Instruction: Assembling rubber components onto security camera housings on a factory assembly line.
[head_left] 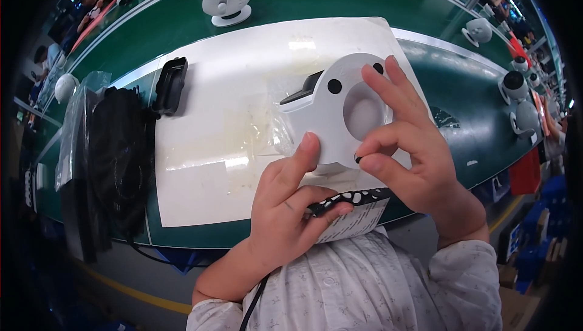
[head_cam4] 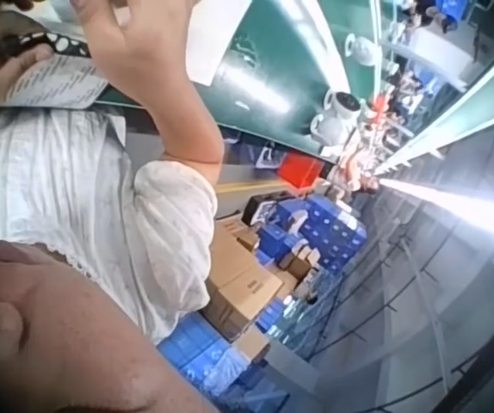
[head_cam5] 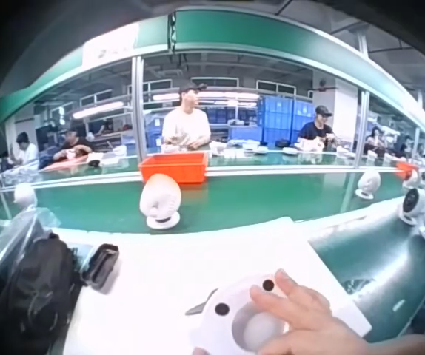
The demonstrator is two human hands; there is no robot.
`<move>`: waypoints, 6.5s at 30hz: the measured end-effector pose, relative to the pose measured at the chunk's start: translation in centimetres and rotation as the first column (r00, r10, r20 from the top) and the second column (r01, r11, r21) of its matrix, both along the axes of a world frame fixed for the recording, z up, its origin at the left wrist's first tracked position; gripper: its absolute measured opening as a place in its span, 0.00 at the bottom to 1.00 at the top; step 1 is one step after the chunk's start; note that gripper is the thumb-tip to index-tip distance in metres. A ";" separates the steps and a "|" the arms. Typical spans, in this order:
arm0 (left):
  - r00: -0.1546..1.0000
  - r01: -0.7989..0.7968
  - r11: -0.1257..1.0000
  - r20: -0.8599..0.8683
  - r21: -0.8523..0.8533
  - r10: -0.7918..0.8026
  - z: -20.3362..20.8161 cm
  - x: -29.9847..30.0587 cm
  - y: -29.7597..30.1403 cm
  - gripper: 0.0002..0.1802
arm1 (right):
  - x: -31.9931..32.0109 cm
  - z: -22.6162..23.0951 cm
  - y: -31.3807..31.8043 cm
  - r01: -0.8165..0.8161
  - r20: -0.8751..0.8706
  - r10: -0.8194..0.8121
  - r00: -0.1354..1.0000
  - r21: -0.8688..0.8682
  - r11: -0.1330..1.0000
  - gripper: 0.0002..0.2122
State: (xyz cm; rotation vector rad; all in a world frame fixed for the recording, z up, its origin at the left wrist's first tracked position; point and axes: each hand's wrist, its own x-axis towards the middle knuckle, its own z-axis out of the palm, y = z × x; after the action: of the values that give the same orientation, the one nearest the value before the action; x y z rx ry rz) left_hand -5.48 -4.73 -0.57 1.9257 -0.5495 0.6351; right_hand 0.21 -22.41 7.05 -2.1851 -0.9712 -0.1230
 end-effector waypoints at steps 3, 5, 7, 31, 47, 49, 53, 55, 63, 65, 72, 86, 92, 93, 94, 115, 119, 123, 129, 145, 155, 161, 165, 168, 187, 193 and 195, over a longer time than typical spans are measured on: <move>1.000 -0.003 1.000 0.001 0.024 0.003 0.2 0.0 0.1 0.14 | 0.2 -0.5 -0.7 -0.014 0.116 0.020 0.993 -0.050 0.999 0.12; 1.000 -0.005 1.000 -0.001 0.027 0.005 0.3 0.0 0.0 0.15 | 0.1 -1.0 -1.2 -0.013 0.251 0.024 0.968 -0.045 0.999 0.19; 1.000 -0.016 1.000 -0.002 0.025 0.016 0.4 0.0 0.0 0.15 | -0.4 -0.9 -1.4 0.015 0.353 0.031 0.935 -0.126 0.992 0.18; 0.962 0.262 0.963 -0.062 -0.068 -0.266 1.0 -0.8 0.8 0.12 | -4.1 -2.6 -0.9 -0.103 -0.047 0.116 0.992 0.218 0.970 0.14; 1.000 0.020 0.985 0.006 0.174 -0.021 1.3 -0.8 0.0 0.18 | 0.0 -1.3 -2.2 0.210 0.266 -0.275 0.924 0.248 0.946 0.03; 1.000 0.016 0.985 0.005 0.173 -0.017 1.2 -0.7 0.1 0.18 | 0.6 -1.4 -2.4 0.192 0.280 -0.250 0.927 0.217 0.957 0.03; 1.000 0.000 0.986 0.017 0.168 -0.003 1.2 -0.6 0.0 0.18 | 0.6 -0.7 -2.8 0.138 0.395 -0.149 0.907 0.057 0.989 0.04; 0.999 -0.011 0.984 0.050 0.178 0.002 1.1 -0.4 0.0 0.18 | 0.0 -0.1 -2.7 0.188 0.457 -0.151 0.877 -0.036 0.982 0.04; 0.997 -0.043 0.975 0.075 0.218 0.027 1.2 -0.5 -0.1 0.17 | -2.6 0.4 -2.3 0.386 0.563 -0.161 0.811 -0.307 0.870 0.10; 0.997 -0.037 0.976 0.081 0.213 0.020 1.2 -0.4 -0.2 0.17 | -2.9 0.0 -2.4 0.479 0.695 -0.084 0.714 -0.398 0.782 0.11; 0.995 -0.050 0.972 0.094 0.231 0.029 1.4 -0.6 -0.2 0.16 | -3.6 -2.0 -2.6 0.443 0.614 -0.062 0.787 -0.492 0.750 0.21; 1.000 0.013 0.989 -0.024 0.150 -0.009 1.0 -1.4 1.4 0.15 | 2.6 -1.3 -2.9 0.350 -0.686 0.245 0.686 0.605 0.715 0.13; 0.996 -0.060 0.994 -0.067 0.088 0.066 -0.1 -1.5 3.5 0.14 | 14.4 -2.9 -4.7 0.590 -0.083 -0.597 0.798 0.310 0.746 0.09; 0.996 -0.044 0.997 -0.070 0.064 0.049 -0.2 -1.1 3.4 0.14 | 18.2 -4.6 -6.5 0.572 0.350 -0.626 0.696 0.256 0.779 0.08; 0.996 -0.025 0.999 -0.082 0.038 0.028 -0.2 -1.1 3.5 0.14 | 21.5 -6.2 -8.5 0.568 0.712 -0.512 0.480 0.193 0.800 0.08; 0.976 -0.008 1.000 -0.218 0.024 0.013 -0.2 -0.4 3.8 0.14 | 28.7 -10.5 2.6 0.687 0.521 -0.510 0.685 -0.227 0.691 0.15; 0.989 0.027 1.000 -0.143 0.001 -0.027 -0.2 -0.5 3.9 0.13 | 28.5 -6.5 1.1 0.574 0.596 -0.332 0.731 -0.274 0.772 0.09; 0.997 0.049 0.995 -0.063 -0.090 -0.054 -0.9 -1.0 4.1 0.14 | 21.4 -1.6 2.5 0.412 0.437 -0.381 0.814 0.027 0.911 0.12; 0.993 0.114 0.983 0.000 -0.146 -0.115 -1.4 -1.1 4.4 0.15 | 7.3 3.9 1.3 0.109 -0.239 0.013 0.971 0.490 0.865 0.10; 0.968 0.235 0.949 -0.036 -0.209 -0.247 -0.1 -3.0 3.7 0.14 | 2.6 -1.7 -1.7 0.134 0.142 -0.252 0.957 0.555 0.821 0.17; 0.969 0.241 0.970 0.059 -0.040 -0.238 1.3 -2.8 2.8 0.13 | -3.8 -0.5 2.0 -0.384 0.160 0.369 0.916 0.075 0.920 0.17; 0.958 0.281 0.953 -0.024 -0.111 -0.285 0.9 -2.9 2.4 0.10 | -3.4 -1.3 1.9 -0.445 0.138 0.438 0.888 0.024 0.895 0.14; 0.960 0.248 0.951 -0.084 -0.183 -0.266 0.8 -3.1 2.3 0.09 | -3.6 -2.8 2.1 -0.352 0.235 0.307 0.922 0.181 0.918 0.11; 0.967 0.230 0.956 -0.069 -0.182 -0.245 0.8 -2.9 2.1 0.09 | -3.5 -3.1 2.1 -0.343 0.359 0.265 0.895 0.172 0.923 0.08; 0.896 0.161 0.985 -0.409 -0.063 -0.173 4.1 -3.6 1.7 0.16 | -4.3 -3.6 0.2 -0.191 0.098 0.176 0.980 0.184 0.964 0.15; 0.977 0.098 0.991 -0.198 0.096 -0.077 3.0 -3.4 1.7 0.13 | -4.9 -2.2 0.0 -0.125 -0.222 0.179 0.959 0.238 0.963 0.15; 0.988 0.085 0.991 -0.137 0.101 -0.071 2.8 -3.5 1.6 0.13 | -5.0 -2.3 -0.4 -0.042 -0.482 0.205 0.852 0.328 0.944 0.17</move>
State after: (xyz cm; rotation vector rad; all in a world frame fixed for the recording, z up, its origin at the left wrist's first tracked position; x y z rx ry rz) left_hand -8.93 -3.16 2.24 2.0192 -0.5813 0.4311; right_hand -4.74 -22.76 4.74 -1.7253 -0.7242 0.3375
